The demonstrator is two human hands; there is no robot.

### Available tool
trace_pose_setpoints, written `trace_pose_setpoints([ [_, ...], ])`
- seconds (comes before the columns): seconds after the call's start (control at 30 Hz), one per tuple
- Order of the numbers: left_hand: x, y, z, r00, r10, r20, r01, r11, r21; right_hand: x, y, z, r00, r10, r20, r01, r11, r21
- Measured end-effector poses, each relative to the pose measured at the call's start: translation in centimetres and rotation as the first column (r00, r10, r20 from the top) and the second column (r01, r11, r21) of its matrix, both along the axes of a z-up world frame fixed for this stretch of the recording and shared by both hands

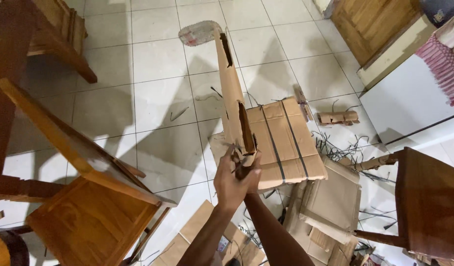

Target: Wrapping wooden chairs with cardboard and securing them with plastic ties

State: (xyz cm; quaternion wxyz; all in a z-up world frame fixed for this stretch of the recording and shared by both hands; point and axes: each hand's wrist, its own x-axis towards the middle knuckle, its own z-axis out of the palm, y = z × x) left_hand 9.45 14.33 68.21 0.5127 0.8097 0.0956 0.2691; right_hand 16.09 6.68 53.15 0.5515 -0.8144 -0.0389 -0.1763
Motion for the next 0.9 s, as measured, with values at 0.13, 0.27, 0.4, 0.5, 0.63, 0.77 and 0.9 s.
trace_pose_setpoints([
  [0.13,2.0,-1.4,-1.6,0.953,0.126,-0.276,-0.097,0.989,0.115,-0.9,-0.6,-2.7,0.995,0.084,-0.043,-0.086,0.996,-0.03],
  [0.27,2.6,-0.9,1.9,0.925,0.022,-0.379,0.003,0.998,0.066,-1.6,-1.0,-2.3,0.982,0.167,-0.082,-0.172,0.983,-0.059],
  [0.4,2.0,-1.0,0.4,0.939,0.012,-0.343,0.028,0.994,0.109,-2.6,-1.6,-1.0,0.962,0.24,-0.133,-0.253,0.964,-0.088],
  [0.5,2.7,-1.6,1.7,0.961,0.028,-0.276,0.001,0.994,0.106,-1.8,-2.2,1.0,0.943,0.294,-0.159,-0.312,0.943,-0.112],
  [0.63,2.5,-1.2,0.4,0.998,0.029,-0.064,-0.013,0.97,0.244,-2.5,-2.8,7.2,0.905,0.365,-0.218,-0.397,0.91,-0.125],
  [0.77,2.4,-0.6,3.3,0.974,-0.072,-0.215,0.088,0.994,0.067,-2.8,-4.9,15.4,0.877,0.398,-0.269,-0.442,0.888,-0.126],
  [0.9,2.6,-0.5,3.8,0.969,-0.085,-0.231,0.094,0.995,0.028,-4.6,-7.5,20.4,0.872,0.394,-0.291,-0.38,0.919,0.107],
])
